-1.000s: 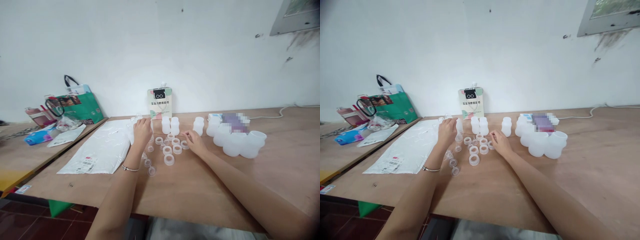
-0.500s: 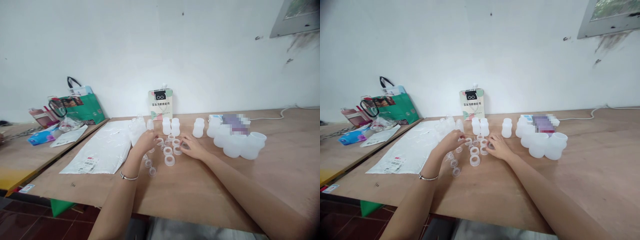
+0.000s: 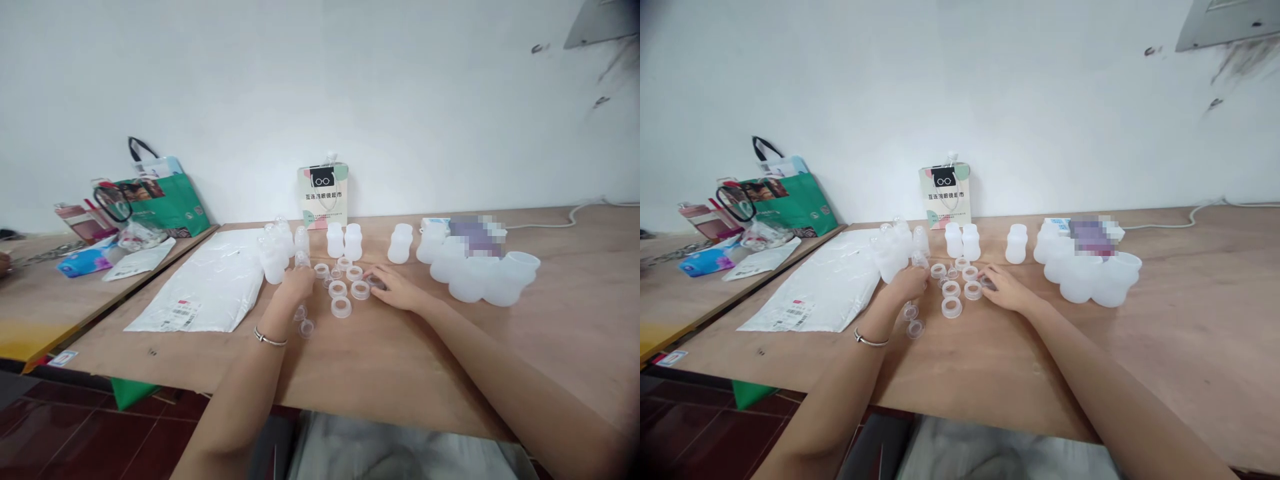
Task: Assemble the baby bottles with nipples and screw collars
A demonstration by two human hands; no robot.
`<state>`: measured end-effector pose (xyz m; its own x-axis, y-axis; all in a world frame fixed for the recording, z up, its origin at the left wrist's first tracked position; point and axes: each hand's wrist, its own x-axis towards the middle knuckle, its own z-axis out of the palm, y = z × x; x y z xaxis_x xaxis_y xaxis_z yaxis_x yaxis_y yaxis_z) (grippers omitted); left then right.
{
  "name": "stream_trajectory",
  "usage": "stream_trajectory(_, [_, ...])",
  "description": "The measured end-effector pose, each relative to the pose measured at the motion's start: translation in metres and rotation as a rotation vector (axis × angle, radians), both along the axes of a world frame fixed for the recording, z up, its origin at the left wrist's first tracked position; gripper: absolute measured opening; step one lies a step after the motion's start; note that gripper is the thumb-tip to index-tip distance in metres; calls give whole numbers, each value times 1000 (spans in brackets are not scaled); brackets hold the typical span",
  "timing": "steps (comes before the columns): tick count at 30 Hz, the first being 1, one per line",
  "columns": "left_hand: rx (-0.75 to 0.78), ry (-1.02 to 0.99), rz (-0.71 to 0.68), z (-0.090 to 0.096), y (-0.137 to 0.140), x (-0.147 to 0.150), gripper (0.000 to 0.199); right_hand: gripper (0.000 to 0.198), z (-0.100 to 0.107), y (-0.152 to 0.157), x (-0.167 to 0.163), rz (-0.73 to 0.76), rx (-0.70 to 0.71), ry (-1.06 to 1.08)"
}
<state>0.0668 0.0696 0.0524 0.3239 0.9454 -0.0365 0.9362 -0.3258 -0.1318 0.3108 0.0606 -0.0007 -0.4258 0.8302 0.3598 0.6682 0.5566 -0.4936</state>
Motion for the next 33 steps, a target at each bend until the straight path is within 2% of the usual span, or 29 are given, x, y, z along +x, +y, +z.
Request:
stream_trajectory(6, [-2, 3, 50, 1, -1, 1, 26, 30, 1, -2, 2, -37, -20, 81])
stream_trajectory(9, [17, -8, 53, 4, -1, 0, 26, 29, 9, -5, -4, -129, -50, 315])
stream_trajectory(12, [57, -27, 51, 8, -2, -3, 28, 27, 18, -8, -14, -102, -249, 730])
stream_trajectory(14, [86, -41, 49, 10, -3, -5, 30, 24, 27, -11, -22, -8, -424, 973])
stream_trajectory(16, [111, -53, 48, 12, -3, -6, 33, 23, 40, -15, -30, 115, -551, 1119])
stream_trajectory(21, [165, -103, 34, 11, -2, -5, 37, 29, 95, -36, -52, 446, -661, 1223])
stream_trajectory(24, [212, -146, 18, 10, -1, -4, 32, 30, 129, -56, -63, 605, -633, 1230])
stream_trajectory(26, [246, -191, 1, 8, 1, -5, 27, 29, 146, -70, -67, 657, -588, 1197])
stream_trajectory(29, [306, -258, -17, 4, 3, -5, 20, 30, 157, -87, -69, 699, -565, 1159])
stream_trajectory(33, [418, -382, -64, 0, 7, -4, 13, 29, 151, -96, -67, 723, -644, 1172])
